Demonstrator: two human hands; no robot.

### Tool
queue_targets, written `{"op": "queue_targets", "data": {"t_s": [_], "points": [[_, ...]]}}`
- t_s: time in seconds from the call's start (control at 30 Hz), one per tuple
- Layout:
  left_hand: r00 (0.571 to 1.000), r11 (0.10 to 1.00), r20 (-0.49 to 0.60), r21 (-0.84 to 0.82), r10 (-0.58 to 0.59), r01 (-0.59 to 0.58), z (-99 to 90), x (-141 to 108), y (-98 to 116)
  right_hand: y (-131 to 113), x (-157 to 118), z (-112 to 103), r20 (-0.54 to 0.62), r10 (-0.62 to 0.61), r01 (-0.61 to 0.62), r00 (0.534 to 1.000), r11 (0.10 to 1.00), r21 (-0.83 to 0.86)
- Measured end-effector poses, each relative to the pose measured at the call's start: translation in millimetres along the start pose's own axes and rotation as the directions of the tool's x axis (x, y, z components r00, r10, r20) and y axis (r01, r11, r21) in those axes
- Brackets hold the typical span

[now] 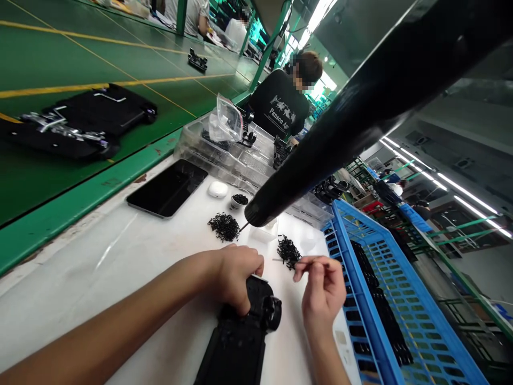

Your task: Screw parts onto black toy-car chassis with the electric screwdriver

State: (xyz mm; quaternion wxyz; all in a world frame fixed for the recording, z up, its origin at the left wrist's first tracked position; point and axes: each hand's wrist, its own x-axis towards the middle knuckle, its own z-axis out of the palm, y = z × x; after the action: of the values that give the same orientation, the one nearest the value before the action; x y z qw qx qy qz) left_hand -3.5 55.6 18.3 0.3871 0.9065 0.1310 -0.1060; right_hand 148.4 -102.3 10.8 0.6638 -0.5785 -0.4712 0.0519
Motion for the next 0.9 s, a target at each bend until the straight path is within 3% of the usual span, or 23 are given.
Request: {"op": "queue_targets", "data": {"t_s": [0.17,0.3,0.4,0.53,0.63,0.8,0.9], "points": [[1.000,1.000,-0.018,0.006,-0.009,0.009,-1.1,-3,1,-5,62,16,-0.001,-0.077,0.076,0.997,0.987,-0.142],[1.000,1.000,-0.010,0.009,-0.012,0.012,-1.9,-5,3,19,85,39,0.198,0.038,0.032,0.979,0.942,-0.335],[1.000,1.000,-0.008,0.008,-0.010,0.010,-1.0,-5,1,31,87,47,0.287,0.098,0.016,0.953,0.929,-0.370],[1.000,1.000,-0.002,0.001,-0.011,0.011,1.7,-4,-4,17,73,30,0.099,-0.013,0.040,0.995,0.959,-0.280],[1.000,1.000,-0.003,-0.011,0.001,-0.002,3.8,-3,-6,2,45,7,-0.008,-0.123,0.121,0.992,0.985,-0.123],[1.000,1.000,-0.006,0.007,0.004,-0.004,4.2,-2,-4,2,-13,-21,0.166,-0.043,0.051,0.985,0.998,-0.042],[1.000,1.000,-0.003,0.015,-0.002,0.002,2.2,-3,-2,6,-30,-29,0.240,0.002,0.010,0.971,0.999,-0.051]]}}
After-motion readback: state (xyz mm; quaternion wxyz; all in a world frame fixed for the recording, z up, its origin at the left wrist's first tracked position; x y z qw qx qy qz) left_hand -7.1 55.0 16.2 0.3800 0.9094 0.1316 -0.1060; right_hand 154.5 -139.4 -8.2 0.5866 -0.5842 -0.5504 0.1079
